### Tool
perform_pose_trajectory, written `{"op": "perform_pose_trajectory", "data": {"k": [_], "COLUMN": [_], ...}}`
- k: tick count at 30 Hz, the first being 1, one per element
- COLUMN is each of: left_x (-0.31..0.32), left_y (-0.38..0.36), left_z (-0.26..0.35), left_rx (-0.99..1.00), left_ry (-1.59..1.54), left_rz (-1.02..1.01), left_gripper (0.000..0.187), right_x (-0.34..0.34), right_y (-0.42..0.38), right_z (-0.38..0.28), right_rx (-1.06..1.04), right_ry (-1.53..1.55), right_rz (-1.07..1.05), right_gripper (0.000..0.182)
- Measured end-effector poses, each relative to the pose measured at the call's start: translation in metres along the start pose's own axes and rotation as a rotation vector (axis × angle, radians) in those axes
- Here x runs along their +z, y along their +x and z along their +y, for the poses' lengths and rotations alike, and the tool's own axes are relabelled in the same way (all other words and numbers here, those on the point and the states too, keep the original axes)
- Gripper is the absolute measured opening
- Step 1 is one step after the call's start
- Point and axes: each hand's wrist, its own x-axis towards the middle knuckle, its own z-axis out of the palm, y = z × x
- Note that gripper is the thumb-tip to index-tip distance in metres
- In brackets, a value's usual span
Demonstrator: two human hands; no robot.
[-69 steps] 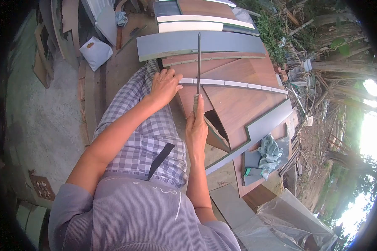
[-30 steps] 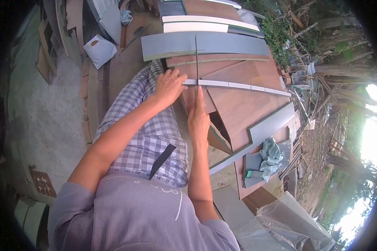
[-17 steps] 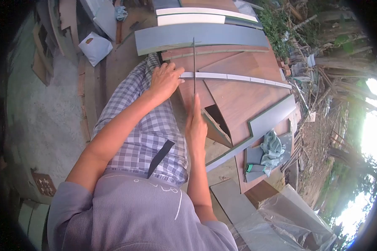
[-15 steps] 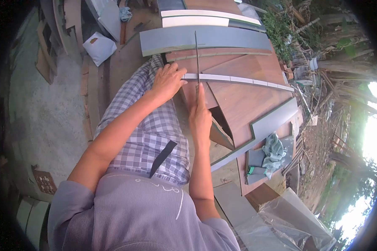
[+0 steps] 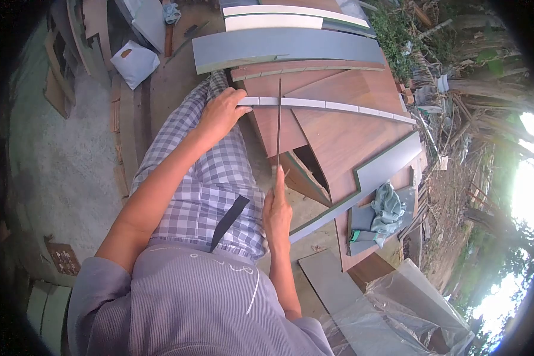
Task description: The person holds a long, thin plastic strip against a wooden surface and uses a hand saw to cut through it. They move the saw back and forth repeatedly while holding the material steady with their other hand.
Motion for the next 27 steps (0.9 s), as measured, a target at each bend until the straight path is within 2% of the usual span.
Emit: {"op": "perform_pose_trajectory", "data": {"k": [2,7,9,10,11,14,16,17,19,22,24,25,27], "left_x": [0.001,-0.001,-0.004,-0.004,-0.001,0.004,0.002,0.003,0.003,0.001,0.0,-0.001,0.001], "left_y": [-0.002,-0.007,-0.007,-0.008,-0.01,-0.015,-0.004,-0.003,-0.003,-0.005,-0.007,-0.009,-0.012], "left_z": [0.001,0.002,0.002,0.004,0.006,0.006,0.003,0.002,0.0,0.001,0.005,0.004,0.004], "left_rx": [0.016,0.015,-0.003,-0.019,-0.025,-0.063,-0.027,-0.027,-0.01,0.031,0.031,0.025,0.017], "left_ry": [0.009,-0.002,-0.002,-0.007,-0.011,-0.027,-0.019,-0.025,-0.037,-0.01,-0.011,-0.009,-0.011], "left_rz": [-0.008,0.014,0.005,-0.017,-0.014,-0.023,-0.018,-0.022,-0.021,-0.063,-0.068,-0.078,-0.037], "left_gripper": [0.022,0.021,0.022,0.022,0.022,0.023,0.024,0.024,0.024,0.024,0.024,0.024,0.024], "right_x": [0.003,-0.01,-0.006,-0.005,-0.006,-0.002,0.006,0.007,0.008,-0.002,0.001,-0.002,-0.007], "right_y": [0.026,0.09,0.091,0.089,0.083,0.054,0.022,0.008,-0.011,0.003,0.043,0.058,0.077], "right_z": [-0.004,-0.059,-0.056,-0.053,-0.049,-0.015,0.007,0.015,0.018,-0.003,-0.009,-0.021,-0.047], "right_rx": [-0.346,-0.262,-0.326,-0.376,-0.282,-0.248,-0.384,-0.379,-0.263,-0.213,-0.505,-0.517,-0.28], "right_ry": [-0.064,-0.148,-0.14,-0.133,-0.162,-0.071,-0.133,-0.138,-0.104,-0.132,-0.144,-0.141,-0.168], "right_rz": [0.177,0.082,0.109,0.136,0.09,0.073,0.197,0.197,0.154,0.122,0.265,0.265,0.12], "right_gripper": [0.058,0.059,0.059,0.059,0.059,0.059,0.059,0.059,0.059,0.058,0.058,0.058,0.057]}}
